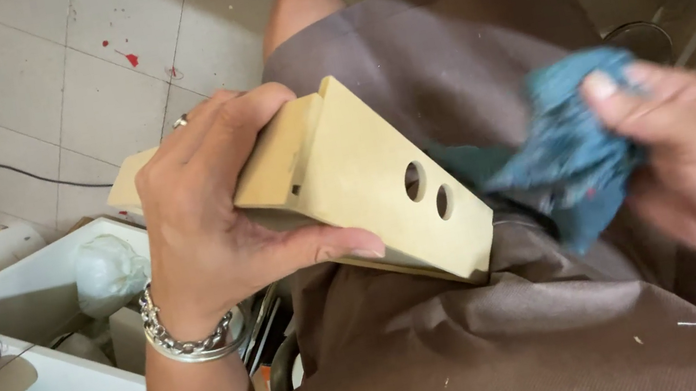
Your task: Sanding the edges and holes of a wooden tray and wiping it clean with a cloth
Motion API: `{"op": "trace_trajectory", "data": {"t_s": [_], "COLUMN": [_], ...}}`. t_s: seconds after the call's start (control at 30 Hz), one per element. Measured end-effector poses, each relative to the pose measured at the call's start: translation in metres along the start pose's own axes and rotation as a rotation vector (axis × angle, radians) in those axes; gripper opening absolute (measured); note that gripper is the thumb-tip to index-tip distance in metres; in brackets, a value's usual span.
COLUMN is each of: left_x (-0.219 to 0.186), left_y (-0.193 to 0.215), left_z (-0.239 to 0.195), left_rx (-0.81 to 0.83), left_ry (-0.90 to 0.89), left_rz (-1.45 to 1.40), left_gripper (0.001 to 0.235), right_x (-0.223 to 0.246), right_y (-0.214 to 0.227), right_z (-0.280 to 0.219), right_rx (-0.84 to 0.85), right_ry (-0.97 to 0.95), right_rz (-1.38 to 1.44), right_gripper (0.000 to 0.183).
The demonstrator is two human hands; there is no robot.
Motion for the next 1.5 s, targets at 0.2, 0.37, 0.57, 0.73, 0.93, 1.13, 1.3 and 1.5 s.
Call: {"op": "trace_trajectory", "data": {"t_s": [0.2,0.37,0.57,0.73,0.93,1.13,1.3,1.5], "left_x": [-0.001,-0.003,-0.004,-0.005,-0.003,-0.005,-0.003,0.012], "left_y": [-0.002,-0.001,-0.001,-0.001,0.000,0.000,0.002,0.002], "left_z": [0.001,0.002,0.003,0.004,0.003,0.003,-0.005,-0.024], "left_rx": [-0.001,0.004,0.006,0.023,-0.019,-0.005,-0.002,0.011], "left_ry": [-0.014,-0.020,-0.020,-0.026,-0.067,-0.071,-0.080,0.033], "left_rz": [-0.003,0.018,0.002,0.012,0.040,0.026,-0.060,0.114], "left_gripper": [0.072,0.072,0.071,0.070,0.074,0.077,0.076,0.083], "right_x": [0.042,0.062,0.054,0.042,0.068,0.037,0.041,0.072], "right_y": [-0.029,-0.077,-0.131,-0.105,-0.089,-0.098,-0.047,0.049], "right_z": [-0.019,-0.050,-0.069,-0.021,-0.032,-0.059,-0.078,-0.156], "right_rx": [0.232,0.313,0.324,0.474,0.224,0.404,0.132,-0.296], "right_ry": [0.448,1.169,1.593,0.509,0.798,1.143,0.935,1.048], "right_rz": [-0.345,-1.000,-1.550,-0.690,-0.750,-1.167,-1.500,-1.245], "right_gripper": [0.021,0.020,0.027,0.023,0.021,0.033,0.033,0.027]}}
Point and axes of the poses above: each hand's wrist, its own z-axis towards the middle knuckle, its own y-axis out of the back of the hand, x = y × z, the point moved 9 cm from there along z, towards the middle knuckle, and after that the axes turned 3 degrees about x, right-handed, at the moved point
